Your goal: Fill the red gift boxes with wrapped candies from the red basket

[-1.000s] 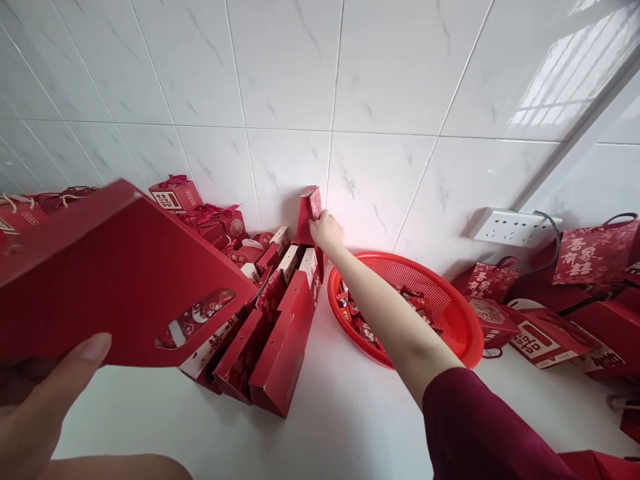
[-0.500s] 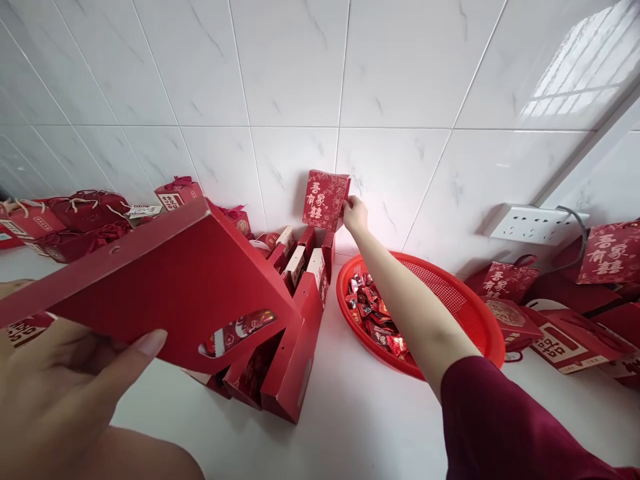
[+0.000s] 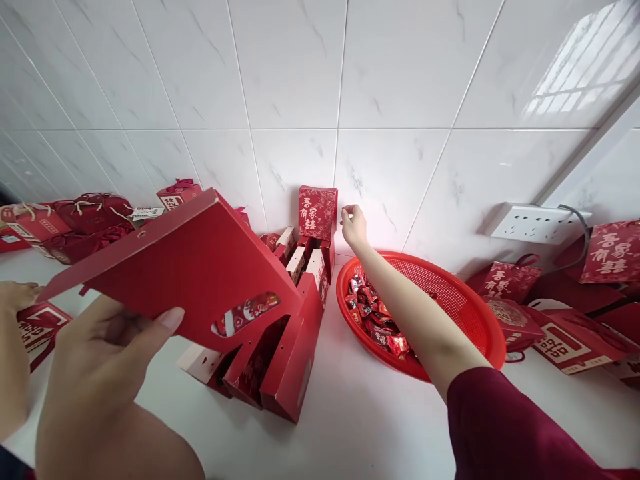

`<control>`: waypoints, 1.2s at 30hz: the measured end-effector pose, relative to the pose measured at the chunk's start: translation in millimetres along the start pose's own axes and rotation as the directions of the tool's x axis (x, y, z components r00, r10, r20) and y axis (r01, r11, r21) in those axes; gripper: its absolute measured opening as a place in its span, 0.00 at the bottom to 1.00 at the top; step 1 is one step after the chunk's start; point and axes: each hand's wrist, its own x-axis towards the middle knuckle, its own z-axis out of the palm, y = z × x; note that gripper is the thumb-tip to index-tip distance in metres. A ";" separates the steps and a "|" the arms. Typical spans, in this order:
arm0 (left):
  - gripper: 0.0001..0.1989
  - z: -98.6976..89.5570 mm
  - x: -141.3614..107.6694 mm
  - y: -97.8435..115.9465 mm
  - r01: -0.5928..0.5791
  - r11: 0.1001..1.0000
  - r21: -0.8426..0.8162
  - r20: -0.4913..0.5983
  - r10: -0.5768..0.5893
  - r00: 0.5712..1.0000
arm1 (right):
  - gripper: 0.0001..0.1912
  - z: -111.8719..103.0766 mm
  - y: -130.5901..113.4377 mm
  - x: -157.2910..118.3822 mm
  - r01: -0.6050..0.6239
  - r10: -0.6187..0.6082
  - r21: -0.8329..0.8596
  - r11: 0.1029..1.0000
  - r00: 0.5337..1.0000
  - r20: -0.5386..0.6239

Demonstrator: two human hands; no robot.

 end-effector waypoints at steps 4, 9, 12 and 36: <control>0.12 23.5 25.1 5.7 0.093 0.977 -0.190 -0.051 -0.104 0.993 | 0.12 -28.4 -31.2 -25.9 0.100 -0.109 0.067 0.993 0.983 0.147; 0.13 72.4 84.6 6.0 -0.035 0.980 -0.194 0.198 0.074 0.977 | 0.08 -84.7 -67.0 -54.8 0.163 -0.195 0.123 0.979 0.926 0.325; 0.15 114.7 113.8 2.8 -0.059 0.970 -0.234 0.416 0.155 0.896 | 0.09 -121.3 -80.7 -78.5 0.178 -0.222 0.151 0.972 0.907 0.359; 0.14 189.8 114.7 -5.8 0.012 0.996 -0.089 0.593 0.044 0.804 | 0.11 -232.1 -48.5 -245.2 0.267 -0.012 -0.432 0.861 0.862 0.507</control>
